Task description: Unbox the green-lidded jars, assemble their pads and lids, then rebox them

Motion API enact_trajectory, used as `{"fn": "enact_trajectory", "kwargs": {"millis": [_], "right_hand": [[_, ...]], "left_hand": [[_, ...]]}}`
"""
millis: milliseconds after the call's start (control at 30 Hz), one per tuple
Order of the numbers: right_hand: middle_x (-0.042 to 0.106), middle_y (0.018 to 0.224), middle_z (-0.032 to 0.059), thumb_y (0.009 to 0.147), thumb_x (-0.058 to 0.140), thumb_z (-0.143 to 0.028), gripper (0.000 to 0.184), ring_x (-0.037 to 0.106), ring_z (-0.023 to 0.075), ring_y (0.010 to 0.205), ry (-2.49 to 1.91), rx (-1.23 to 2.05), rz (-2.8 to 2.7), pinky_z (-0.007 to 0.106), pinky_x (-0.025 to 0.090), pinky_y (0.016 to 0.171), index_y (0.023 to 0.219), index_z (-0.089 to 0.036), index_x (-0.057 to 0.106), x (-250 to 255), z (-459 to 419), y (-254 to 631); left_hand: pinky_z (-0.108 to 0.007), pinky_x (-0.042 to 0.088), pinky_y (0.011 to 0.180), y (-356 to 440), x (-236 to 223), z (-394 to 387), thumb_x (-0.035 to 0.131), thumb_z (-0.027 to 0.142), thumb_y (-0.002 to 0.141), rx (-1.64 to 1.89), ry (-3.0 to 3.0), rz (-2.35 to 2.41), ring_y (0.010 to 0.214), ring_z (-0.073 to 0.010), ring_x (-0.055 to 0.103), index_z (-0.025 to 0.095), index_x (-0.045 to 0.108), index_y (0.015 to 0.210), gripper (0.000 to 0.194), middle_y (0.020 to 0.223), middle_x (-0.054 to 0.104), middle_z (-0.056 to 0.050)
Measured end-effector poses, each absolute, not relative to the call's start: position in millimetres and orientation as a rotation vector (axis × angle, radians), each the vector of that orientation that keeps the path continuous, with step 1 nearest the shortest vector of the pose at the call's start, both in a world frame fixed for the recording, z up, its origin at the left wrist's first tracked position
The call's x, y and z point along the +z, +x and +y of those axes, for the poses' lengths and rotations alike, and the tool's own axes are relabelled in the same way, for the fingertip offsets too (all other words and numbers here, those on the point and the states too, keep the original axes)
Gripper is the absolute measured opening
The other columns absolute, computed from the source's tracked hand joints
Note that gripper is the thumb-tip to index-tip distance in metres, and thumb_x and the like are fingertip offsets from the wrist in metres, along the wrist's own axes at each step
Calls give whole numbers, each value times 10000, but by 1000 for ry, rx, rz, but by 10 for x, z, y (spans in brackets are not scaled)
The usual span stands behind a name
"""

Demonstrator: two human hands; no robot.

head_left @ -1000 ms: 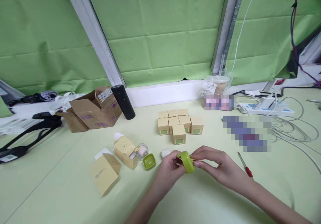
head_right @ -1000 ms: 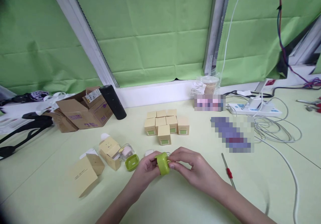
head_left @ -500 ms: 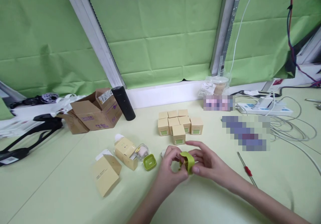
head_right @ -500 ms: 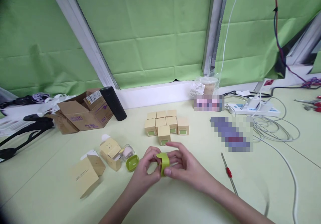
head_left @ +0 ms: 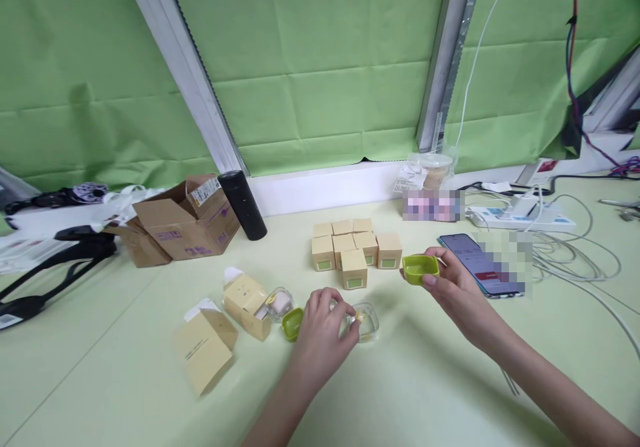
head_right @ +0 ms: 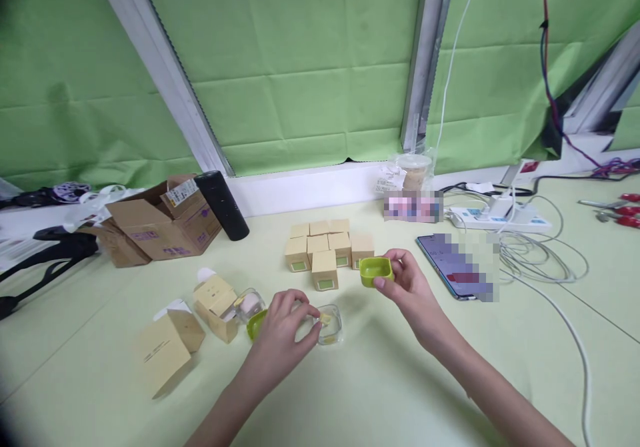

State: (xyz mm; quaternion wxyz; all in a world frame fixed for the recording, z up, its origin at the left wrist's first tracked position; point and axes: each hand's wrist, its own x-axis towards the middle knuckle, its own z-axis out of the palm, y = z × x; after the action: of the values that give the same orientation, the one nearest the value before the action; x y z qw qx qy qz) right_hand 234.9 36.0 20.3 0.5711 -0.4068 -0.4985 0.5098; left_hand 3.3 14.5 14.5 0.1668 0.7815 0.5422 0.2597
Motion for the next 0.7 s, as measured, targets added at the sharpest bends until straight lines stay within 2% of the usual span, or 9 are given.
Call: {"fn": "enact_trajectory", "kwargs": {"millis": [133,200,333,400,500,700], "right_hand": [[599,971,20,710,708,-333,426,630,196,878,-1043,1081,-1401,344,512,776,1032,-278,436,193,368,2340],[594,988,32,725,687,-301,392,634,204,891,-1119,1071,-1526,369,510,812,1034,-260,450,162,370,2314],[584,1023,31,778,618,-228,273,611,206,973,-1076,1076,-1721,400,480,906,1008,-245,471,114,332,2185],[589,1055,29,778,603,-182,271,576,205,1045,-1008,1068,-1845,406,435,971,1016,-245,488,101,279,2086],[589,1117,31,757,607,-144,286,534,217,1112,-995,1082,-1992,407,406,998,1007,-246,513,80,199,1962],[595,1081,37,814,590,-242,180,546,222,1083,-981,980,-1946,394,429,961,975,-250,511,136,282,1979]], "left_hand": [[-408,439,868,6,186,147,533,304,834,706,2263,1523,1014,-248,515,235,644,937,166,1009,544,-60],[-414,437,883,-18,217,156,555,347,820,719,2231,1539,1039,-254,512,240,619,1008,225,1051,545,-64],[-455,396,950,-6,129,145,731,387,644,625,2148,1490,1147,-303,443,235,466,1229,659,1193,528,-88],[-451,367,985,30,50,122,716,326,655,608,2076,1463,1176,-292,420,220,366,1304,746,1215,520,-94],[-445,335,1011,72,28,73,647,234,692,611,2012,1480,1192,-276,400,187,312,1317,711,1176,530,-98],[-443,395,946,-76,358,31,633,255,711,662,2100,1481,1134,-288,459,255,467,1155,474,1128,550,-67]]}}
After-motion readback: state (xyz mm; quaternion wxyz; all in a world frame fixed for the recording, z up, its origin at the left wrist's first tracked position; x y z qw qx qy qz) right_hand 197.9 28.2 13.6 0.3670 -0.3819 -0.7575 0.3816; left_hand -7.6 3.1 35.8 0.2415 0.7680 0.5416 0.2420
